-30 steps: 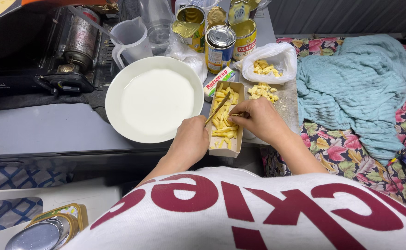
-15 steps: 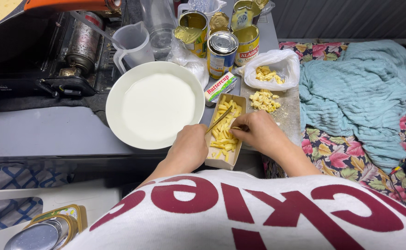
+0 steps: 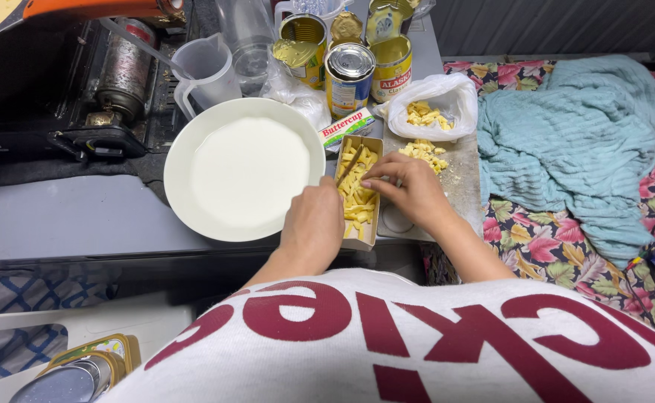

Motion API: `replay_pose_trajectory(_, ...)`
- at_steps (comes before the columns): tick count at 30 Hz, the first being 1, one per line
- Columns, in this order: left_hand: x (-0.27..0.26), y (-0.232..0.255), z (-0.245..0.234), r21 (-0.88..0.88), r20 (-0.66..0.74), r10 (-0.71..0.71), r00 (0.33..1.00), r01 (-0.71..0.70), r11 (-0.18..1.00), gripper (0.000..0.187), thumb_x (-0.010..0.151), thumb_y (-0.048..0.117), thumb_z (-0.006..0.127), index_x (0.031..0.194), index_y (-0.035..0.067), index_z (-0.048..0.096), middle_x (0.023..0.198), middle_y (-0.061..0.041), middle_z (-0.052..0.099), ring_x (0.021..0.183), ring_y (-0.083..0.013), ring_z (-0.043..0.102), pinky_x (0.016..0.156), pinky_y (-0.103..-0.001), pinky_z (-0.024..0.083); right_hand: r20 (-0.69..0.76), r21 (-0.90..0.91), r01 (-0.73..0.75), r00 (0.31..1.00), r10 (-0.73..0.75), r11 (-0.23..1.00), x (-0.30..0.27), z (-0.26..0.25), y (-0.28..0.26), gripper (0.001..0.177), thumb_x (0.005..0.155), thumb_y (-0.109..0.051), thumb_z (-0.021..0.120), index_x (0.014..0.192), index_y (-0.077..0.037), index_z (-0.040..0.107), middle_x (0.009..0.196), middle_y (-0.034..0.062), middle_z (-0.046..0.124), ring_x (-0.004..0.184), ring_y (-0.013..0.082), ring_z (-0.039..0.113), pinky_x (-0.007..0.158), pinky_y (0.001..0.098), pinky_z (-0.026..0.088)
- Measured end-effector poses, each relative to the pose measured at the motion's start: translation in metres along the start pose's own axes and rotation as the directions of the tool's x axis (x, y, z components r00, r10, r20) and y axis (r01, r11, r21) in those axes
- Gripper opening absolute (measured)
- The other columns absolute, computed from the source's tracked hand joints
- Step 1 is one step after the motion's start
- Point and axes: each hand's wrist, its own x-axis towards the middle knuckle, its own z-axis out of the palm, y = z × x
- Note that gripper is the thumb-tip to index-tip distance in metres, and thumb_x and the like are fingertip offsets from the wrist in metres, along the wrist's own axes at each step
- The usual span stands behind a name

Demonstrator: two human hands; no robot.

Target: The person prepares food ingredients by using a knife to chop boiled eggs on a cutting board and transferring pasta into a small box.

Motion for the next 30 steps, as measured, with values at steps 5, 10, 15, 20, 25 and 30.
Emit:
replay_pose_trajectory(5, 0.020, -0.013, 0.002, -0.294, -0.021, 0.030, 0.999, -0.035, 0.955, 0.019, 0.097, 0.007, 0.054, 0.102, -0.007, 0.066, 0.079, -0.024, 0.074, 0.074, -0.0342, 0.076, 0.070, -0.042, 0.059, -0.082, 0.336, -0.043, 0.994, 0.075, 0.941, -0.007, -0.001, 0.009, 0.017, 0.092, -0.014, 0.077, 0.107, -0.007, 0.081, 0.102, 0.0077, 0.068, 0.084, 0.0121, 0.065, 0.071, 0.0291, 0.056)
replay_pose_trajectory(10, 0.037, -0.020, 0.029, -0.695, 0.225, -0.014, 0.974, 0.171, 0.698, 0.029, 0.095, 0.003, 0.049, 0.120, -0.006, 0.060, 0.083, -0.016, 0.075, 0.062, -0.0148, 0.065, 0.055, -0.032, 0.057, -0.219, 0.544, -0.152, 0.924, 0.315, 0.825, -0.027, -0.014, 0.010, 0.016, 0.090, -0.010, 0.075, 0.105, -0.006, 0.078, 0.104, 0.0043, 0.071, 0.083, 0.0079, 0.072, 0.076, 0.0223, 0.061)
replay_pose_trajectory(15, 0.038, 0.006, 0.046, -0.809, 0.515, 0.039, 0.856, 0.470, 0.352, 0.036, 0.100, 0.004, 0.037, 0.134, -0.004, 0.044, 0.082, -0.020, 0.069, 0.053, -0.0173, 0.063, 0.051, -0.032, 0.055, -0.539, 0.015, -0.111, 0.836, 0.102, 0.994, -0.061, -0.032, 0.013, 0.015, 0.092, -0.005, 0.077, 0.107, -0.003, 0.078, 0.102, 0.0089, 0.072, 0.088, 0.0155, 0.073, 0.079, 0.0268, 0.062)
replay_pose_trajectory(20, 0.026, 0.028, 0.055, -0.767, 0.555, 0.127, 0.822, 0.446, 0.463, 0.036, 0.102, 0.008, 0.033, 0.138, 0.002, 0.038, 0.077, -0.019, 0.066, 0.052, -0.0180, 0.061, 0.049, -0.033, 0.055, -0.562, -0.311, -0.224, 0.827, 0.012, 0.924, -0.076, -0.032, 0.027, 0.016, 0.089, -0.005, 0.079, 0.105, -0.002, 0.080, 0.101, 0.0138, 0.070, 0.083, 0.0276, 0.070, 0.074, 0.0372, 0.055)
replay_pose_trajectory(25, 0.019, 0.036, 0.075, -0.712, 0.499, 0.152, 0.853, 0.304, 0.633, 0.042, 0.101, 0.005, 0.036, 0.142, 0.005, 0.043, 0.075, -0.012, 0.068, 0.054, -0.0123, 0.056, 0.048, -0.028, 0.047, -0.446, -0.370, -0.160, 0.895, -0.024, 0.915, -0.079, -0.030, 0.036, 0.032, 0.080, -0.012, 0.085, 0.106, 0.006, 0.076, 0.106, 0.0183, 0.068, 0.087, 0.0332, 0.070, 0.075, 0.0397, 0.055)
replay_pose_trajectory(30, 0.009, 0.047, 0.087, -0.593, 0.453, 0.068, 0.889, 0.243, 0.767, 0.058, 0.094, 0.001, 0.036, 0.152, 0.010, 0.041, 0.072, -0.012, 0.067, 0.056, -0.0146, 0.060, 0.053, -0.031, 0.049, -0.410, 0.012, -0.210, 0.891, 0.196, 0.978, -0.090, -0.040, 0.046, 0.022, 0.090, -0.009, 0.076, 0.109, 0.002, 0.075, 0.120, 0.0123, 0.073, 0.094, 0.0214, 0.076, 0.083, 0.0293, 0.062)
